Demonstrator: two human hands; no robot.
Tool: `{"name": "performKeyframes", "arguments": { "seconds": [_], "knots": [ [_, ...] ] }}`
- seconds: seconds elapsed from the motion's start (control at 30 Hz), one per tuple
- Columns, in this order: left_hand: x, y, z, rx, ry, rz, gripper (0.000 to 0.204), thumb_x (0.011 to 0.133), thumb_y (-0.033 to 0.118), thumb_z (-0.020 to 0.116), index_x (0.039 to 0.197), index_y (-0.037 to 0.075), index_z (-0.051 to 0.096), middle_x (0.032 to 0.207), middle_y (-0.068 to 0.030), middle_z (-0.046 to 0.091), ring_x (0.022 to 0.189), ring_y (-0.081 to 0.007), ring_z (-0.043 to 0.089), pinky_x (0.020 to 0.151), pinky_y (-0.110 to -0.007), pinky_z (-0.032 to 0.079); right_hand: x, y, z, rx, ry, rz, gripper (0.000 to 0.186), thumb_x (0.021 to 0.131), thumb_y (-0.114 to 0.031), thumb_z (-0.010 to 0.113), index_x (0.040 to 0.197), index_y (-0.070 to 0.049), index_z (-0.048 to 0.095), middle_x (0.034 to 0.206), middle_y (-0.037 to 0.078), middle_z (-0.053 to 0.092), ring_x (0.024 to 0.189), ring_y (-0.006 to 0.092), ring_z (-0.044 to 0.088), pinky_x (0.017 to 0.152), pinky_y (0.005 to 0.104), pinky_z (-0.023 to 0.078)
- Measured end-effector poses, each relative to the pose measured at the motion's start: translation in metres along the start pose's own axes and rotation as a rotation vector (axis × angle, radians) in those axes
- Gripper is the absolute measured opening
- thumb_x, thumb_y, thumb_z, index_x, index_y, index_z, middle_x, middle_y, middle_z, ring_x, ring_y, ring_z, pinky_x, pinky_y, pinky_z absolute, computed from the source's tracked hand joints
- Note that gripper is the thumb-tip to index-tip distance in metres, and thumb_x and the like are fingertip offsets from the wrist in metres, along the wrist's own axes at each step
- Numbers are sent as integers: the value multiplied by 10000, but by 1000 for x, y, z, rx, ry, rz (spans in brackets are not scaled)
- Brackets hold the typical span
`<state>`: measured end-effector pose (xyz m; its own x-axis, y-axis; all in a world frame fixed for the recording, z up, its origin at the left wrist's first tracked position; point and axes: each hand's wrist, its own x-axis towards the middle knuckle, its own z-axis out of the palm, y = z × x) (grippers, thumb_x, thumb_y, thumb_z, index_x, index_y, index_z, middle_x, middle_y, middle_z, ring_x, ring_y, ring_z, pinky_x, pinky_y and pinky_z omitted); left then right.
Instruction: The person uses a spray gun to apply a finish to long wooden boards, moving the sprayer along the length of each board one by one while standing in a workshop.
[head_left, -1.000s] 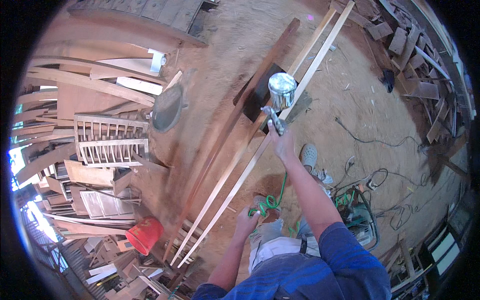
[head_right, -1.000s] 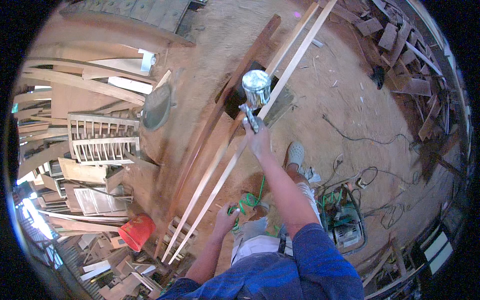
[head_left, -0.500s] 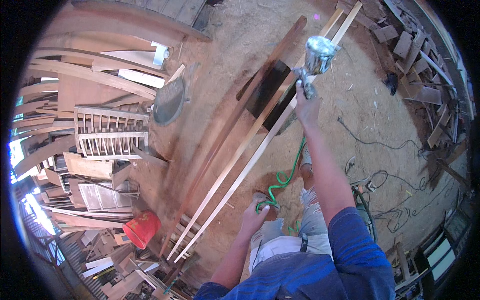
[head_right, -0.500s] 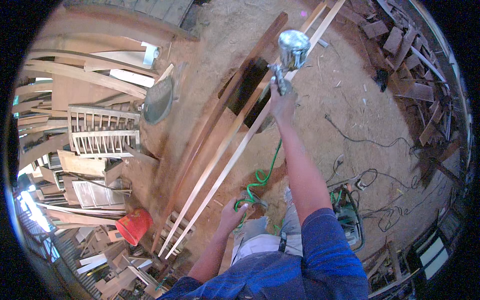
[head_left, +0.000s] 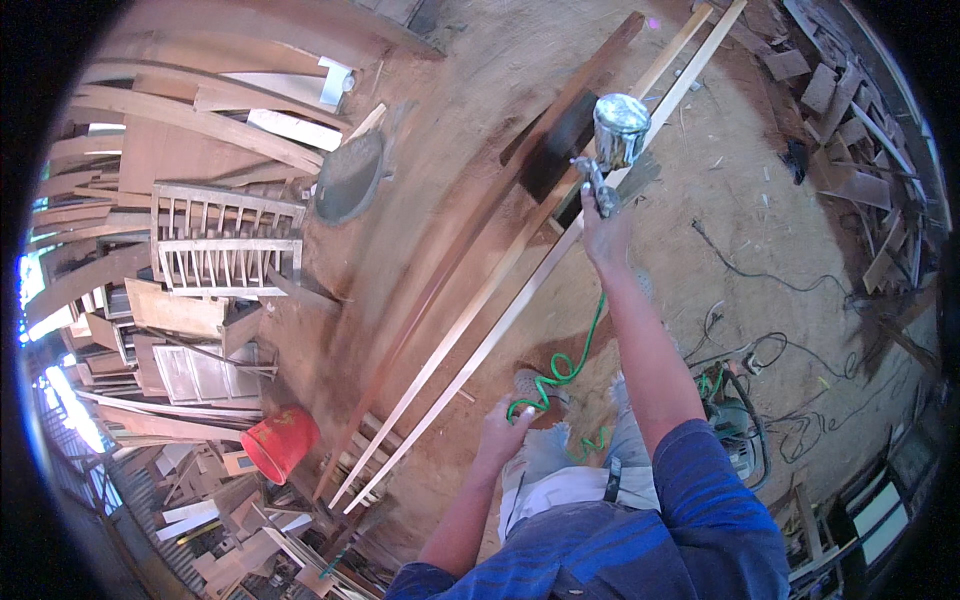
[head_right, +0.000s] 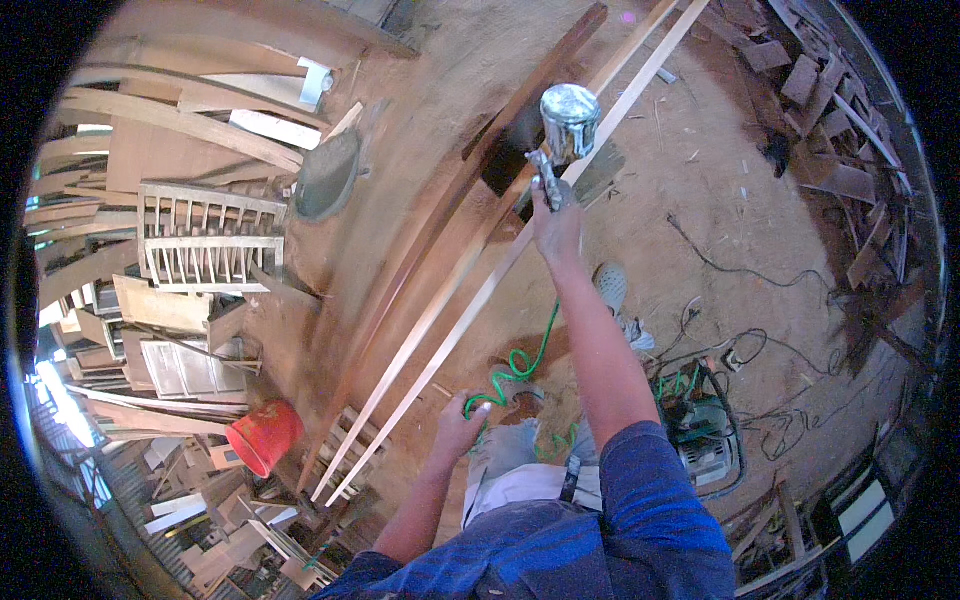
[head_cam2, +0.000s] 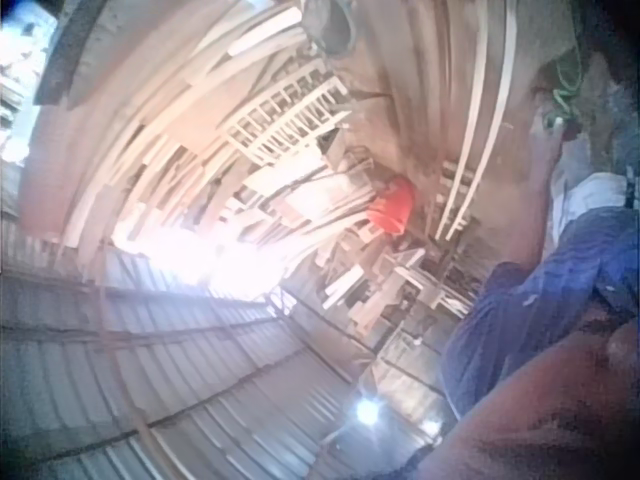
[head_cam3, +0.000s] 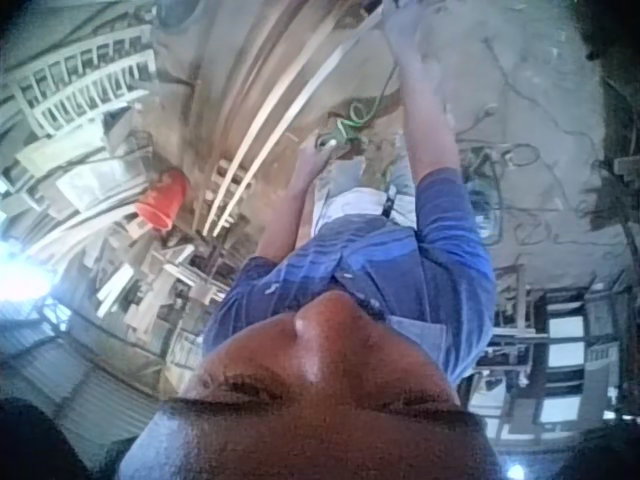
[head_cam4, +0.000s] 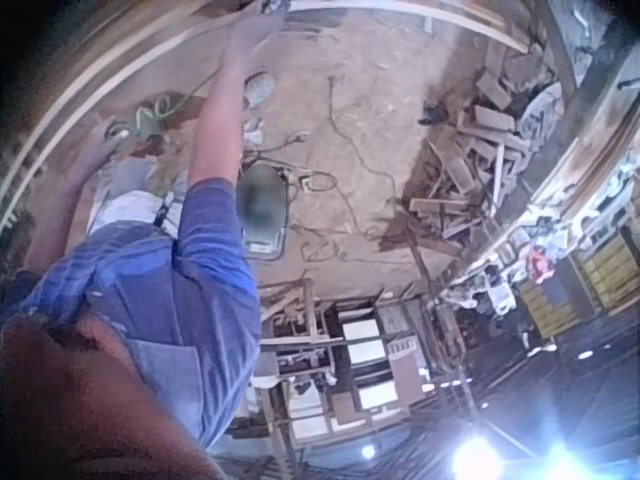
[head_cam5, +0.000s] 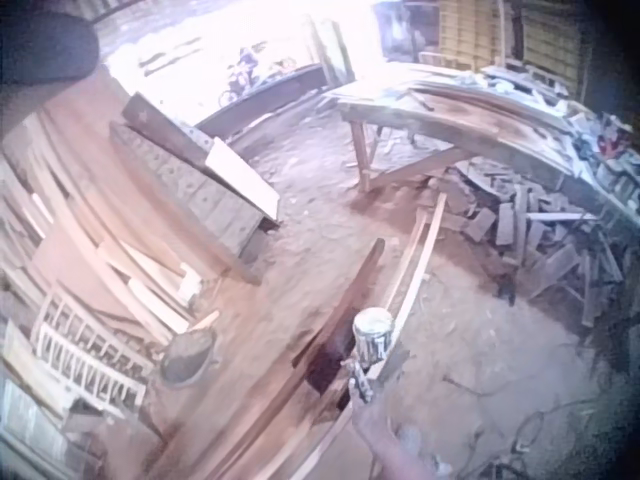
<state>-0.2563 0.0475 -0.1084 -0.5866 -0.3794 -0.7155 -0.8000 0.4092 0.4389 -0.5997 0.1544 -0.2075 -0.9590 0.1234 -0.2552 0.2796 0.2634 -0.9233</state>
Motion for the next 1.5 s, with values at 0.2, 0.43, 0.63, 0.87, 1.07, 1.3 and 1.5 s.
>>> {"name": "performKeyframes", "arguments": {
  "seconds": [0.2, 0.43, 0.63, 0.87, 1.07, 1.3, 1.5],
  "knots": [
    [-17, -52, -11, -82, 17, 11, 377, 883, 243, 719, 1191, 33, 666, 1021, -167, 712, 927, -254, 694, 833, -373, 542, -90, 29, 24, -17, -174, 26, 291, 971, -273, 652, 1063, 4, 645, 772, 154, 639, 693, 227, 558, 674, 396, 473],
    [-39, -87, -22, -45, 14, -49, 379, 870, 244, 708, 1183, 34, 662, 993, -176, 713, 914, -278, 702, 827, -380, 545, -166, 29, 40, -29, -366, 89, 294, 989, -296, 637, 1109, -28, 644, 890, 162, 679, 787, 231, 627, 725, 385, 493],
    [-43, -96, -15, -10, 37, -30, 391, 873, 279, 701, 1173, 31, 662, 940, -169, 716, 852, -296, 701, 790, -396, 548, -147, 38, 35, 100, -239, 31, 301, 992, -309, 633, 1112, -33, 631, 858, 100, 654, 778, 203, 595, 732, 367, 482],
    [-51, -119, -16, -73, 41, -14, 379, 882, 258, 693, 1174, 18, 657, 912, -178, 711, 802, -293, 696, 757, -399, 552, -140, 31, 47, 67, -133, 27, 282, 982, -301, 644, 1060, -30, 641, 804, 36, 603, 739, 153, 541, 705, 345, 467],
    [-64, -158, -29, -84, 89, 43, 397, 882, 243, 700, 1187, -4, 649, 919, -187, 713, 801, -291, 698, 759, -394, 558, -213, 49, 73, -40, -256, -19, 255, 980, -269, 653, 1019, -18, 643, 722, 52, 569, 677, 142, 500, 634, 344, 445],
    [-81, -207, -51, -67, 60, -17, 412, 885, 246, 688, 1218, 7, 643, 979, -201, 713, 889, -298, 704, 821, -397, 548, -315, 56, 105, -31, -412, 6, 277, 982, -294, 636, 1015, -19, 638, 723, 159, 617, 632, 237, 554, 615, 417, 463],
    [-94, -230, -62, -4, 24, -48, 455, 885, 298, 683, 1242, 19, 643, 1077, -204, 714, 978, -304, 704, 894, -393, 542, -354, 68, 114, -12, -520, -13, 322, 980, -310, 626, 1083, -6, 626, 758, 195, 639, 719, 339, 657, 679, 461, 495]
  ]
}}
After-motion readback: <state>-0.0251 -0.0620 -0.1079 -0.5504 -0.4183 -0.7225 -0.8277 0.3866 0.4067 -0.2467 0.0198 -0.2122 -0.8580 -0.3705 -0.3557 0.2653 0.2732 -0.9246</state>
